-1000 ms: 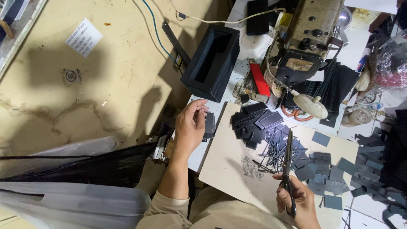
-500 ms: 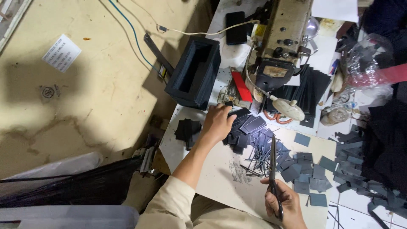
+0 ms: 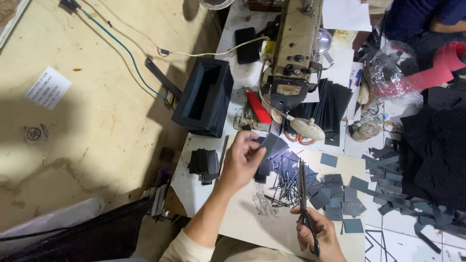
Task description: Trimming small rectangular pieces of material using scissors in a workshop.
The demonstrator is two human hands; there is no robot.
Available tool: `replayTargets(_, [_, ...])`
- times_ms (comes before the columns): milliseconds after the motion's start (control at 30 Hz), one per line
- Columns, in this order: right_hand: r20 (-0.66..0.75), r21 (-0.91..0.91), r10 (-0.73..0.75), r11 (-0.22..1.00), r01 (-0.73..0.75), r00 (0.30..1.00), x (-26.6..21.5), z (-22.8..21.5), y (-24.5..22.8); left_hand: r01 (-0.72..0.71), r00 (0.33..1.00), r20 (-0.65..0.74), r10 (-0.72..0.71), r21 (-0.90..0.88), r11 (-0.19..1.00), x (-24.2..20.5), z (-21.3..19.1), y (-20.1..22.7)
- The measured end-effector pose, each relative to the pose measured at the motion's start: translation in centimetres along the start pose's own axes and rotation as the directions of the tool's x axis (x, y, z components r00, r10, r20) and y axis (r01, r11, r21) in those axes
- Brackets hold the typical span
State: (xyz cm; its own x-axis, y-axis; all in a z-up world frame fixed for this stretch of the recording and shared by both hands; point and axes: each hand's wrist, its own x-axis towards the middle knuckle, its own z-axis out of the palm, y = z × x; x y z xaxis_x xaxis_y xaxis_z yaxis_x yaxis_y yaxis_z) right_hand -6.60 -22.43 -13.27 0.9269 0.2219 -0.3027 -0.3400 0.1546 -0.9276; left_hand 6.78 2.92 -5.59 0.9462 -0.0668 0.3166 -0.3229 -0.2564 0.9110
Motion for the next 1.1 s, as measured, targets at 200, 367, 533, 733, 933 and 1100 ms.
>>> replayTargets(200, [0.193,0.071,-0.071,0.996,0.058,0.979,0.3,1.9,-2.4,0.093,0.996,0.018,-0.091,-0.212,0.973,-3.4,2.1,6.2])
replayTargets(367, [0.201,0.065,-0.022,0.998,0.009,0.979,-0.3,2.6,-3.8,0.106,0.994,0.036,-0.101,-0.205,0.973,-3.9,3.0,8.4])
replayTargets(533, [0.222,0.024,-0.049,0.999,0.045,0.974,-0.6,2.9,-4.3,0.057,0.998,0.014,-0.056,-0.185,0.981,-4.3,3.5,8.8])
replayTargets(733, [0.175,-0.030,-0.015,0.999,0.021,0.984,-0.7,3.1,-4.9,0.074,0.997,0.015,-0.072,-0.188,0.979,-4.6,3.7,9.3])
replayTargets(933, [0.176,-0.032,-0.022,0.999,0.029,0.984,-0.6,3.0,-5.1,0.091,0.996,0.020,-0.088,-0.231,0.969,-4.7,3.9,9.0])
replayTargets(1100, [0.168,-0.022,-0.018,0.999,0.022,0.986,-0.6,2.8,-4.8,0.120,0.993,0.048,-0.112,-0.248,0.961,-4.7,3.8,8.6])
